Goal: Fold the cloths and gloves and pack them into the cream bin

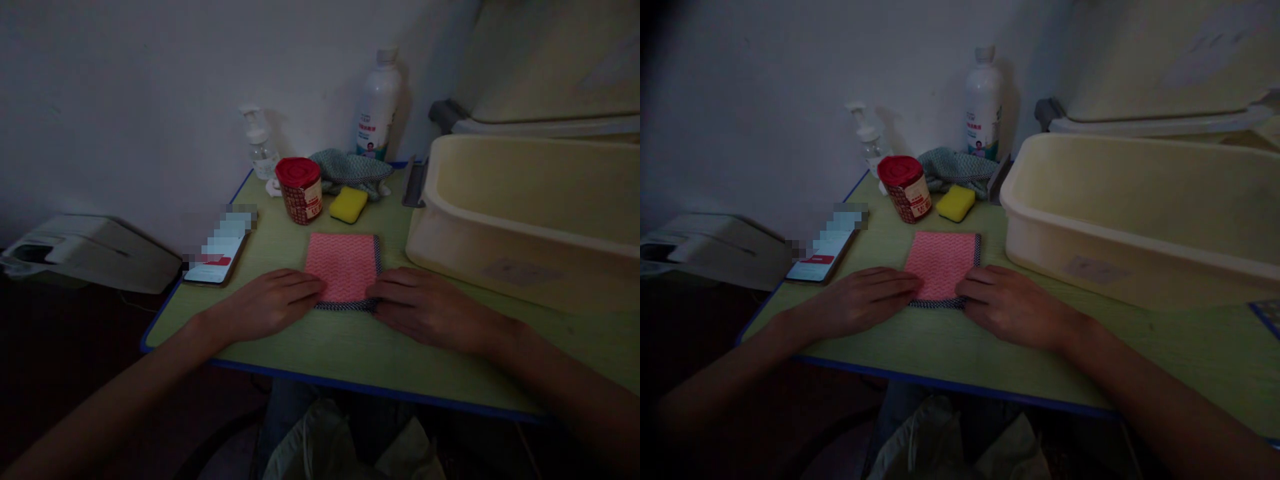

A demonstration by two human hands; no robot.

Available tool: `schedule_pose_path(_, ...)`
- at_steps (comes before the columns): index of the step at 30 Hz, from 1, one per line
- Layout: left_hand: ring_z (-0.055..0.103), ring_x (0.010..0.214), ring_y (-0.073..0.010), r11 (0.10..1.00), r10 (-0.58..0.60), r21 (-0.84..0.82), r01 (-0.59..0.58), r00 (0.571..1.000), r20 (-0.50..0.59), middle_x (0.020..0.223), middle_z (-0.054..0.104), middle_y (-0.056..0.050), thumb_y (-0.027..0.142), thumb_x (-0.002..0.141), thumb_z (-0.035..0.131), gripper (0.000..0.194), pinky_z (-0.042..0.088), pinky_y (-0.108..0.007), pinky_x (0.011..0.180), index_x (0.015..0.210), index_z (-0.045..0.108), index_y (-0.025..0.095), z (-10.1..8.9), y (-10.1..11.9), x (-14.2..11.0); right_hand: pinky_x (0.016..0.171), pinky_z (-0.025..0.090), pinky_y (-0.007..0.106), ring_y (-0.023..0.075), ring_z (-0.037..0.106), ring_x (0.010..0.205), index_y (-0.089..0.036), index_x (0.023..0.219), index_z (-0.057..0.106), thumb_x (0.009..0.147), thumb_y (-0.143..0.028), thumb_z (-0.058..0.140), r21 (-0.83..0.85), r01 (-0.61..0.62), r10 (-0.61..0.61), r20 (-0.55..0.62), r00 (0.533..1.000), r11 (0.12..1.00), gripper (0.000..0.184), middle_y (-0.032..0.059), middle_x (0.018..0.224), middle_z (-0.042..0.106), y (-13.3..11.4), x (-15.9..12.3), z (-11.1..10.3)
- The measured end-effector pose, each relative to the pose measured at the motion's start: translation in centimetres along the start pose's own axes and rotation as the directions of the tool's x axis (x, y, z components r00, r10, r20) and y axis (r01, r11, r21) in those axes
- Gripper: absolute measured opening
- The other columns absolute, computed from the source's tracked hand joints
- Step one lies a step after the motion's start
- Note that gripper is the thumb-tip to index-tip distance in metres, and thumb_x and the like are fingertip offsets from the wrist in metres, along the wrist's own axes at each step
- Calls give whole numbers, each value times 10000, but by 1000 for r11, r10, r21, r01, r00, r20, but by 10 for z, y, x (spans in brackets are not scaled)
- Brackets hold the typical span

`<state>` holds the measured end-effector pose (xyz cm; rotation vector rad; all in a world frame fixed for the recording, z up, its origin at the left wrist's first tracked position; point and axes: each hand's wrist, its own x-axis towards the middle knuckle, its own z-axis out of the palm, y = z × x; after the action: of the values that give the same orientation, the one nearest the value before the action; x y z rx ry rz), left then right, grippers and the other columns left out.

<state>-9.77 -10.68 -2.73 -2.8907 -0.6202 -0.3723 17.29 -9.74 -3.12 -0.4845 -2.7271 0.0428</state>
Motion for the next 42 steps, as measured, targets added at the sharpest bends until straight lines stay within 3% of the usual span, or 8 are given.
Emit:
schedule_pose_path(8,678,903,-165,1000,-9,-24,7,997,-77,998,717,-91,197,951,382,262,562,-290,787,1012,617,100,-3,-3,-1,701,464,302,155,559,795,-143,797,654,942,-140,358,-3,4,-4,25,1000,1000,330,74,818,636,1,0,0)
schedule_pose_path(14,660,882,-175,1000,2,-10,-2,999,-37,959,707,-99,154,943,362,270,538,-304,789,969,624,89,-6,-1,1,718,466,310,158,559,802,-152,780,655,937,-155,380,-10,36,-36,33,999,999,316,71,807,642,2,-1,3)
schedule_pose_path(21,599,716,-164,974,-32,-211,85,969,245,749,625,-66,203,926,363,331,501,-284,687,746,628,119,-7,-15,42,688,454,285,145,555,754,-146,781,661,936,-156,390,16,32,-33,14,999,999,312,62,771,644,2,1,3)
schedule_pose_path(25,574,1044,-210,977,-27,-202,71,976,214,1139,613,-130,233,935,363,314,460,-322,900,1080,593,75,15,-23,71,631,433,266,138,535,696,-135,746,658,935,-142,387,-6,21,-21,-10,1000,1000,331,52,741,648,0,3,1)
schedule_pose_path(29,240,1393,-215,967,8,-247,55,969,249,1483,309,-169,313,949,323,524,223,-340,1131,1383,303,20,34,-21,79,606,429,264,140,529,665,-134,705,646,924,-126,390,-48,23,-26,-67,997,999,337,46,748,662,-2,4,1)
schedule_pose_path(36,63,1416,-358,961,-93,-216,171,940,329,1554,87,-104,482,854,475,685,109,-587,1106,1442,234,225,39,-23,77,627,439,262,136,541,667,-147,690,639,929,-130,371,-25,30,-32,-76,997,999,359,47,760,660,-4,7,-2)
schedule_pose_path(39,65,1423,-323,950,-88,-260,170,950,300,1544,110,-146,456,849,503,725,124,-554,1123,1443,218,153,41,-26,77,602,428,258,132,528,652,-148,718,641,936,-133,358,-36,25,-27,-48,998,999,358,43,735,644,-4,7,-4)
schedule_pose_path(42,79,1430,-261,926,-96,-344,153,979,179,1526,154,-194,400,890,465,660,172,-492,1141,1420,240,78,40,-30,70,591,427,260,135,530,660,-142,757,638,948,-140,331,-66,8,-7,14,1000,998,362,47,731,635,-4,6,-5)
